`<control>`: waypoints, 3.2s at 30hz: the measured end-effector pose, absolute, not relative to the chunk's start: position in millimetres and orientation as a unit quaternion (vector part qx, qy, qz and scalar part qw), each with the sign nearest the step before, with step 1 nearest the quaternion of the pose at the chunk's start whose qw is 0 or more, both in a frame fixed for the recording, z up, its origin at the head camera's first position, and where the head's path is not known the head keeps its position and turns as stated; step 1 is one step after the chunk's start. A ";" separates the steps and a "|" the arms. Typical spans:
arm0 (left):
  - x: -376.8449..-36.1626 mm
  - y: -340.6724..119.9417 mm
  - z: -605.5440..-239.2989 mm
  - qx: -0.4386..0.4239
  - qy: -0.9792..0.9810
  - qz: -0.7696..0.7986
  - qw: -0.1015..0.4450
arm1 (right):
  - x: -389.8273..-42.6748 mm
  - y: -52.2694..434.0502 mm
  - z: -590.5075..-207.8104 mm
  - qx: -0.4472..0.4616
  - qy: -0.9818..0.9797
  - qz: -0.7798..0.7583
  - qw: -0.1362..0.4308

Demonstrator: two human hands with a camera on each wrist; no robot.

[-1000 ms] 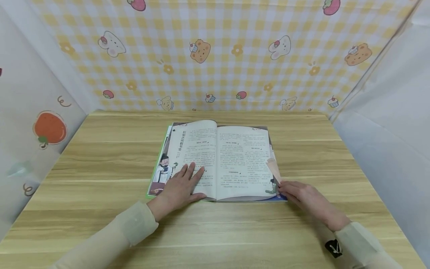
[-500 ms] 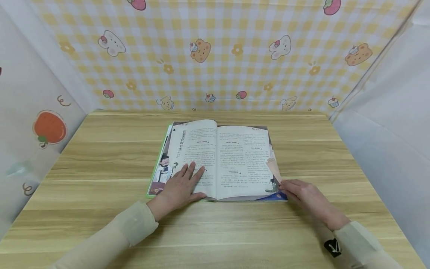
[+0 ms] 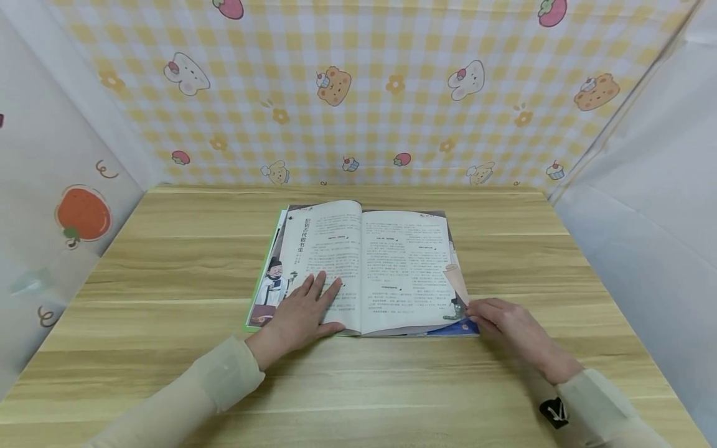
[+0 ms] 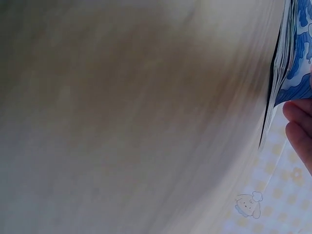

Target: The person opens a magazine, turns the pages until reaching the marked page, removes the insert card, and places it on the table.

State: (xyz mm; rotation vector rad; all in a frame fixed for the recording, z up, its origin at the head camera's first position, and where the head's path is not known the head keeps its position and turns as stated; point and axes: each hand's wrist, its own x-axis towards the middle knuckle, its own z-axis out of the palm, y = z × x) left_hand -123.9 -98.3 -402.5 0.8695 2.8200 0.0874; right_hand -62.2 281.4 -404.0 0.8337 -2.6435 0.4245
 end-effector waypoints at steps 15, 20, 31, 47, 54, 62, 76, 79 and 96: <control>-122.9 -97.7 -402.3 0.288 0.952 0.029 0.097 | -63.6 278.5 -400.9 0.295 -0.925 0.142 0.194; -123.1 -97.7 -401.9 0.286 0.952 0.028 0.101 | -64.5 280.3 -402.4 0.297 -0.923 0.148 0.195; -122.4 -98.6 -402.0 0.289 0.952 0.031 0.095 | -65.7 280.2 -403.9 0.297 -0.920 0.165 0.193; -121.7 -98.4 -396.3 0.285 0.953 0.038 0.099 | -67.3 277.1 -396.8 0.326 -0.891 0.197 0.247; -121.8 -96.5 -390.8 0.297 0.950 0.055 0.075 | -66.4 278.1 -394.2 0.335 -0.879 0.207 0.269; -122.2 -85.3 -385.0 0.315 0.946 0.054 0.052 | -67.4 275.2 -389.6 0.357 -0.860 0.183 0.314; -105.4 -7.0 -382.6 0.422 0.905 0.030 0.048 | -67.1 274.0 -389.4 0.377 -0.838 0.185 0.347; -101.6 10.9 -383.2 0.442 0.896 0.023 0.042 | -66.5 273.9 -389.8 0.379 -0.837 0.187 0.347; -96.9 57.9 -386.1 0.481 0.875 -0.049 -0.026 | -62.0 275.3 -395.6 0.374 -0.839 0.180 0.351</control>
